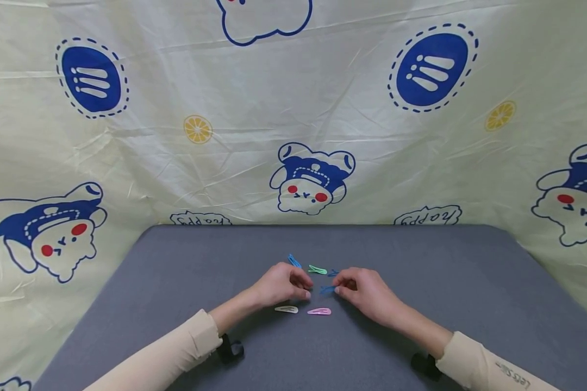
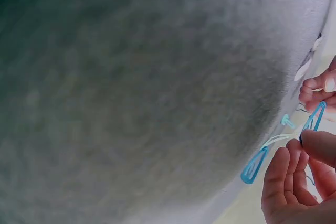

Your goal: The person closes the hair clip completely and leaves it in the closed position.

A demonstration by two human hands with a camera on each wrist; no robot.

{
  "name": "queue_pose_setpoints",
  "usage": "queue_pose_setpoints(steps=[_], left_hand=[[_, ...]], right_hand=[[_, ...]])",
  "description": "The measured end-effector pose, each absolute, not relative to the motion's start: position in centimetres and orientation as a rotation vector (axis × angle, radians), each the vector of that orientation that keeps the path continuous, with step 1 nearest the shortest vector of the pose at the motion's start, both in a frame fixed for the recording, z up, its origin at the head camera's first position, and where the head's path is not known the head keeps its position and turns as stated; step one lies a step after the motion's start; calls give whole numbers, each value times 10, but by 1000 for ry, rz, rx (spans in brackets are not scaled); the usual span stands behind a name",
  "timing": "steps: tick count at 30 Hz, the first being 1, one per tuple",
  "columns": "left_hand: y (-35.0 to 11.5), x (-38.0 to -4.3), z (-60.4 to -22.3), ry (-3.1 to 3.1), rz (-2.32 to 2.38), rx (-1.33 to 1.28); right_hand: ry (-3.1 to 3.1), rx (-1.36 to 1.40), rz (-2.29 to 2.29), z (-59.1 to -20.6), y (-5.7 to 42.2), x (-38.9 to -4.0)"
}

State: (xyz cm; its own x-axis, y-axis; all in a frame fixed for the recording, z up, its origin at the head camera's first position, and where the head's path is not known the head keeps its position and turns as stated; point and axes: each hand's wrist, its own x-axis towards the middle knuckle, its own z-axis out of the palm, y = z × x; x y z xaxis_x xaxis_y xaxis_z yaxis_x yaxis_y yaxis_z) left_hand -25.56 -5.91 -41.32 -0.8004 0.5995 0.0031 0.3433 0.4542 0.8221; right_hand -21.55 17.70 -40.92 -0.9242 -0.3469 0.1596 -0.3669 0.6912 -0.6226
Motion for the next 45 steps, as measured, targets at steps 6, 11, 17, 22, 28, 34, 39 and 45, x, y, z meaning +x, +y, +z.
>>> queue_pose_setpoints(steps=[6, 11, 17, 22, 28, 34, 39, 45], left_hand=[[-65, -253, -409, 2458, 1295, 794], [-70, -250, -407, 2463, 1350, 810], [-74, -242, -403, 2450, 1440, 819], [-76, -235, -397, 2431, 1496, 807], [-81, -228, -390, 2407, 1552, 798], [-85, -222, -388, 2451, 1508, 768], [-87, -213, -383, 2511, 1477, 789], [-90, -201, -376, 2546, 1439, 820]], right_hand=[[-2833, 557, 1099, -405, 173, -209], [-2826, 526, 1098, -402, 168, -204], [-2786, 502, 1138, -397, 165, -197], [-2740, 465, 1181, -392, 163, -190], [-2717, 453, 1197, -390, 161, -180], [-2689, 400, 1210, -387, 158, -174], [-2684, 354, 1227, -382, 155, -167], [-2601, 416, 1246, -376, 154, -156]])
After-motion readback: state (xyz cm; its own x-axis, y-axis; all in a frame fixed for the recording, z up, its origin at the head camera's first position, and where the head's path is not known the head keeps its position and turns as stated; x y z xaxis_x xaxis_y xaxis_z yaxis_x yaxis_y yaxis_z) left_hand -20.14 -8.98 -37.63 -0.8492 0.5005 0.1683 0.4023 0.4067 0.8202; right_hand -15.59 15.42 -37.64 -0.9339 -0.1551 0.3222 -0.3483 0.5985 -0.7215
